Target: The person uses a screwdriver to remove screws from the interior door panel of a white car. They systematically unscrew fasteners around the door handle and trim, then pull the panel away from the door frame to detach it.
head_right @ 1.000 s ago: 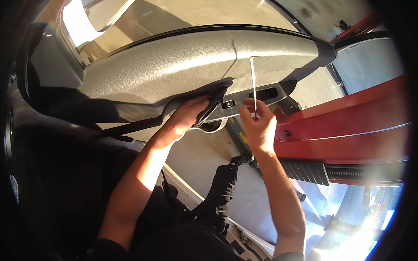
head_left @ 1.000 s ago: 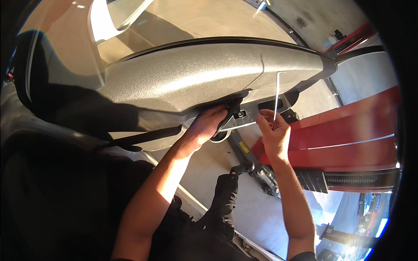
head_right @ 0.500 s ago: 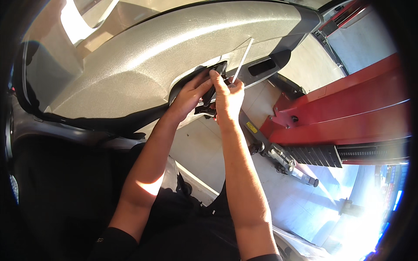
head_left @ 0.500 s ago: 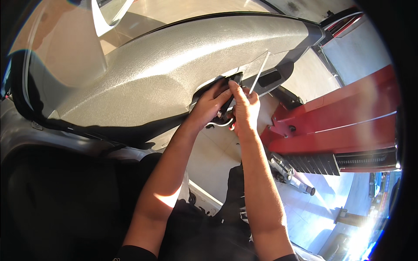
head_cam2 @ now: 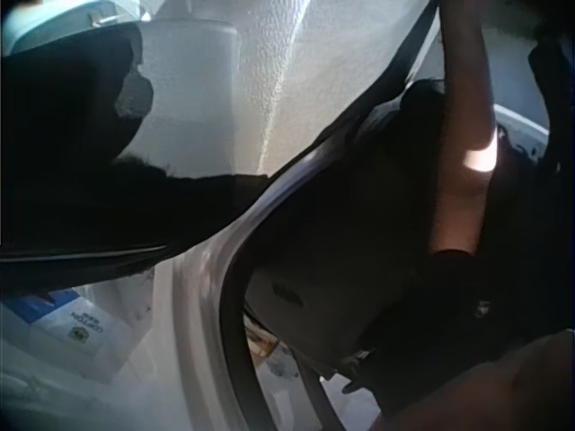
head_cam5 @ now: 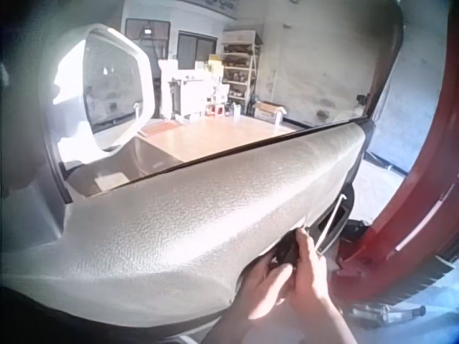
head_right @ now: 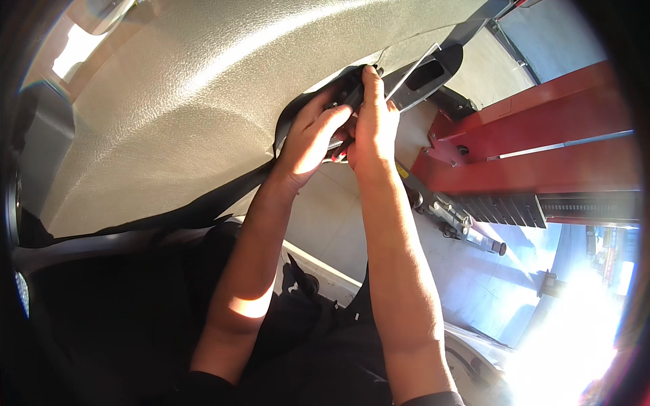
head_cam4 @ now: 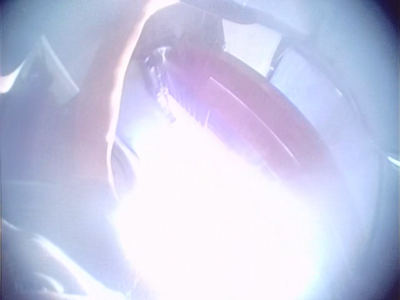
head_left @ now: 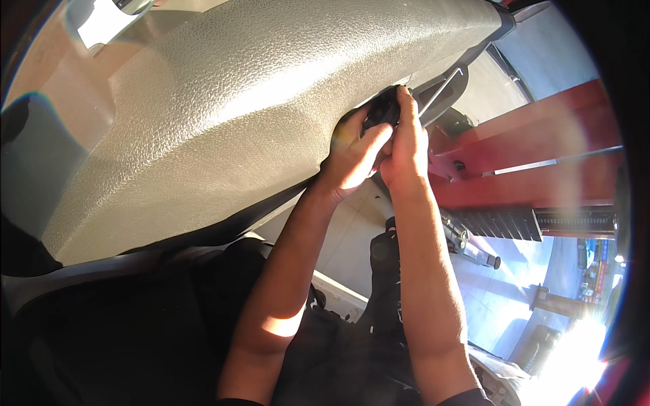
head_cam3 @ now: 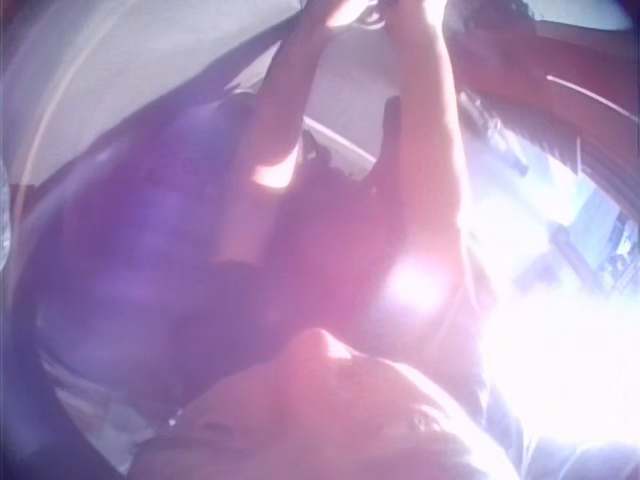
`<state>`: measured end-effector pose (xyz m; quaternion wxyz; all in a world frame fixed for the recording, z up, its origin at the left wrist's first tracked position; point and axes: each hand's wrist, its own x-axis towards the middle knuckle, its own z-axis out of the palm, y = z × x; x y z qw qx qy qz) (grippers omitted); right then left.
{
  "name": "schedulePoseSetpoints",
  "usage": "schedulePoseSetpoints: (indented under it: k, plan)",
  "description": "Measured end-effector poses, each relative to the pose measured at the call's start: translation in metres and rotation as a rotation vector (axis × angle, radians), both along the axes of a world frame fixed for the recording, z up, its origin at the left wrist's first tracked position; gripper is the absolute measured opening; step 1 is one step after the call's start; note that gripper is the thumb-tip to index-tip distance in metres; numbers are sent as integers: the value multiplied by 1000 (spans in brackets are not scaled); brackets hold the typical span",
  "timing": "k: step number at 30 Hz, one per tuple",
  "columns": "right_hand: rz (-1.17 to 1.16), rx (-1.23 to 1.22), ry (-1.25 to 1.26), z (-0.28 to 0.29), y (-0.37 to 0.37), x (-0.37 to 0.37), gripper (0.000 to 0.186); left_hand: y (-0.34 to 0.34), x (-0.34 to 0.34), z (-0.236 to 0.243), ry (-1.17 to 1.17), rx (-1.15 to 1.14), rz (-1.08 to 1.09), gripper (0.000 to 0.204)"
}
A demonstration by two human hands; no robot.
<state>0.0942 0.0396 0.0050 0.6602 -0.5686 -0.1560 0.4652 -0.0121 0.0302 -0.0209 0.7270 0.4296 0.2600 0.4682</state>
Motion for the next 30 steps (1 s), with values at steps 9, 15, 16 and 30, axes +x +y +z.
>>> schedulePoseSetpoints:
  k: [9,15,16,30]
  plan:
    - [119,99,-13,-18,4,18,46,9,16,-9,154,232,142,47]
    - [146,140,68,-21,4,24,41,0,10,4,-34,100,58,51]
    - [147,123,70,-22,4,26,40,0,9,3,-53,80,55,52]
    - [152,247,28,-18,9,20,45,7,19,-12,164,181,205,63]
